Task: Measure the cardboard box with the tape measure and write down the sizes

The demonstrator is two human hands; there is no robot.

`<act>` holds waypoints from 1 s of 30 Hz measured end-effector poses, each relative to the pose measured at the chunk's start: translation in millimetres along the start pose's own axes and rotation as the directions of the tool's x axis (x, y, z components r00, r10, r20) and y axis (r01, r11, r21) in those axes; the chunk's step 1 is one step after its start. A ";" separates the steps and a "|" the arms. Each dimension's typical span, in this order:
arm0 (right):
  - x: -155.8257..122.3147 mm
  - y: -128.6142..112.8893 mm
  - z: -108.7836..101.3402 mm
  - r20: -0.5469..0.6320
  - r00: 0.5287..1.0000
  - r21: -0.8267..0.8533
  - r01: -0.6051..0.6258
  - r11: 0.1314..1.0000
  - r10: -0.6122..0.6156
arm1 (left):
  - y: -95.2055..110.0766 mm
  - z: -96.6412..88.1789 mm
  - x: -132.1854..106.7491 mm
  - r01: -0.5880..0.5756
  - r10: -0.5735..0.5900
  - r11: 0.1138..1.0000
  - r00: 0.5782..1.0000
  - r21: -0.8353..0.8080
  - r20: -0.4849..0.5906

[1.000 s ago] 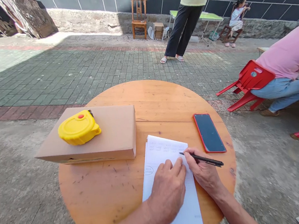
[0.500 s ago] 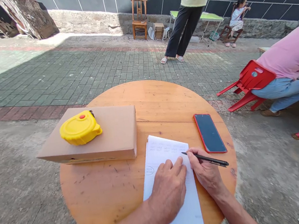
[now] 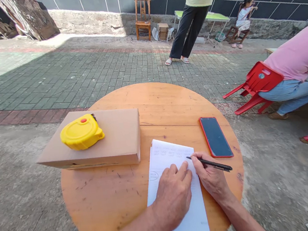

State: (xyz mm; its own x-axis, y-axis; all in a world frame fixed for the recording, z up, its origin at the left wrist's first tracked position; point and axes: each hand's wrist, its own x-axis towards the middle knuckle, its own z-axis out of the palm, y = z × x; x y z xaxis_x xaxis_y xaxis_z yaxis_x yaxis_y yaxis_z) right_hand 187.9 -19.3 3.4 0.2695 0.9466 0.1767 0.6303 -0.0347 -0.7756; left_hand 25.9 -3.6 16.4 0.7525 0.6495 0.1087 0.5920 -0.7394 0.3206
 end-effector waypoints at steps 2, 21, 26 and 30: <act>0.7 -0.2 0.2 -0.004 1.000 -0.001 0.016 1.000 -0.016 | 0.0 -0.1 0.1 -0.002 0.002 1.000 1.000 -0.001 -0.001; 1.2 1.0 1.0 0.038 0.998 0.027 -0.053 0.998 0.052 | 0.7 -1.7 0.9 0.001 -0.001 1.000 1.000 -0.006 -0.001; -1.8 3.2 -0.4 -0.038 0.998 0.060 -0.045 0.997 0.047 | -1.0 -1.2 0.4 0.002 -0.002 1.000 1.000 -0.016 -0.011; -1.9 3.1 -0.6 -0.078 0.995 0.093 -0.062 0.994 0.069 | -2.0 -1.4 0.2 -0.007 0.007 1.000 1.000 -0.018 -0.007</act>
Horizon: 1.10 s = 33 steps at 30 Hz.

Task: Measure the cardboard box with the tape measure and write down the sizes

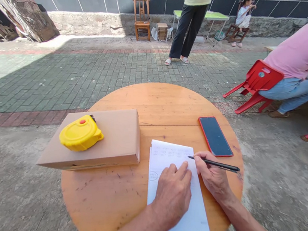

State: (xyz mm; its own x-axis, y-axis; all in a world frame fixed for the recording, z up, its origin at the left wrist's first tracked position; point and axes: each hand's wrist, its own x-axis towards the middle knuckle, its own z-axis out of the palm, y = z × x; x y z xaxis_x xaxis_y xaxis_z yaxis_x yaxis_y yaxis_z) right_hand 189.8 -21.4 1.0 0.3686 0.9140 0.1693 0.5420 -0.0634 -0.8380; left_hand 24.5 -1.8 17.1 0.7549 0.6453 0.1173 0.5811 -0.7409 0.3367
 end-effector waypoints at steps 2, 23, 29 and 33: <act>0.7 -0.5 0.6 0.004 1.000 0.001 -0.012 1.000 0.012 | 0.1 -0.3 0.4 -0.004 0.004 1.000 1.000 0.007 0.001; 1.8 -1.4 0.7 0.062 0.997 0.007 -0.052 0.999 0.052 | 1.3 1.4 1.1 0.002 -0.002 1.000 1.000 0.010 -0.012; 1.9 -4.1 0.0 0.064 0.998 -0.038 -0.022 0.999 0.025 | 1.5 0.0 1.7 0.000 0.001 1.000 1.000 0.003 -0.007; 2.4 -4.4 1.5 0.054 0.998 -0.025 -0.021 0.999 0.022 | 1.5 -0.5 1.3 0.003 -0.003 1.000 1.000 -0.002 -0.009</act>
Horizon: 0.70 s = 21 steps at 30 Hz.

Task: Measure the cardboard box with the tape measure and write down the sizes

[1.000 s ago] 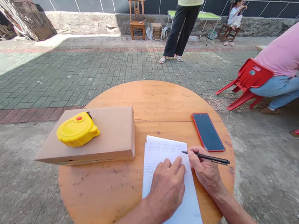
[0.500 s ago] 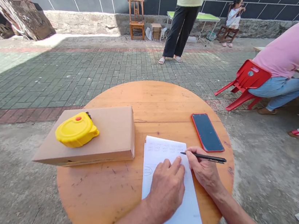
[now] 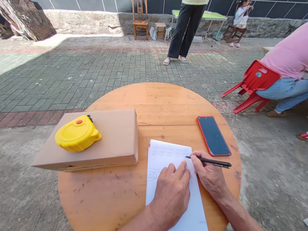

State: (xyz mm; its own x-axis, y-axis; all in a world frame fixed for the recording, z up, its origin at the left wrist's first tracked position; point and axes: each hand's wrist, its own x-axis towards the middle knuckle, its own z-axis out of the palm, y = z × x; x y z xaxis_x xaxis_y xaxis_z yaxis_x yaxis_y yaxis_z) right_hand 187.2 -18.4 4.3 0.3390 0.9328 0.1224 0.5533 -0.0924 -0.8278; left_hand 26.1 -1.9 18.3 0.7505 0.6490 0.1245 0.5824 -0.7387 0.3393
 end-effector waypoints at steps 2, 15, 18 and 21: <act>0.1 0.2 0.3 -0.007 1.000 0.003 0.002 1.000 -0.002 | 0.0 0.3 -0.2 0.001 -0.001 1.000 1.000 0.001 0.000; -1.2 1.5 0.0 0.009 0.999 0.006 -0.042 0.999 0.042 | -1.6 1.9 1.1 0.004 -0.004 1.000 1.000 0.000 0.009; -1.9 2.2 -0.3 0.002 0.999 0.000 -0.043 0.999 0.043 | -1.4 1.3 1.2 0.005 -0.005 1.000 1.000 -0.003 0.011; -2.7 2.5 -1.1 -0.023 0.999 0.015 -0.048 0.999 0.049 | -0.5 0.8 0.6 0.004 -0.004 1.000 1.000 -0.004 0.013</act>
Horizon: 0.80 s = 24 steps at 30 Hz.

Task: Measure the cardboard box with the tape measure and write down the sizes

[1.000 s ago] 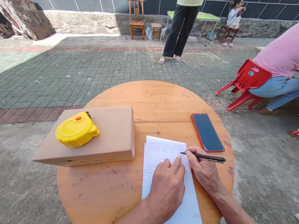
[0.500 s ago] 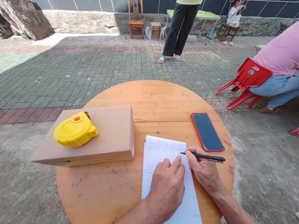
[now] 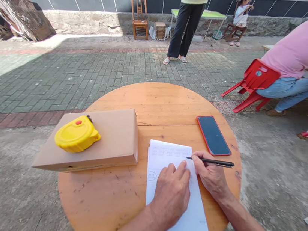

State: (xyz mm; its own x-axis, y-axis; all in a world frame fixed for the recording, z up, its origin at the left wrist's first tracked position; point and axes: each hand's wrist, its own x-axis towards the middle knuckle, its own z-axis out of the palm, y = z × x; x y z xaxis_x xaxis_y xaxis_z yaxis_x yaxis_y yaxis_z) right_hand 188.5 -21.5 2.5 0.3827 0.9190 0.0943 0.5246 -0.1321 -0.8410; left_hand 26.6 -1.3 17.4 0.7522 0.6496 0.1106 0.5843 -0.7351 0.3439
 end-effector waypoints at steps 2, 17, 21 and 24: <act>-0.5 0.4 -0.3 -0.018 1.000 0.023 -0.005 1.000 0.005 | 0.5 0.0 -0.4 -0.001 0.002 1.000 1.000 0.006 -0.002; 0.0 2.6 0.9 -0.007 1.000 0.009 -0.007 1.000 0.007 | -0.3 1.4 -0.2 -0.004 0.004 1.000 1.000 0.014 -0.011; -0.9 3.0 -0.1 -0.013 1.000 0.021 -0.015 1.000 0.016 | 0.0 1.5 -0.4 -0.003 0.003 1.000 1.000 0.008 -0.007; -0.5 1.2 -0.1 -0.029 1.000 0.033 -0.009 0.999 0.010 | 0.0 1.4 -0.1 -0.003 0.003 1.000 1.000 0.006 -0.003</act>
State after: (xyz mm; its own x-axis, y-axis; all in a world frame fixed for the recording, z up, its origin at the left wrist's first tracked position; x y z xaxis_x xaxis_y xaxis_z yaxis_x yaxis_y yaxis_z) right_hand 189.0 -22.1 1.5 0.4098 0.9065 0.1013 0.4954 -0.1280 -0.8592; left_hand 26.9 -1.7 16.1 0.7532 0.6478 0.1140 0.5839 -0.7383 0.3376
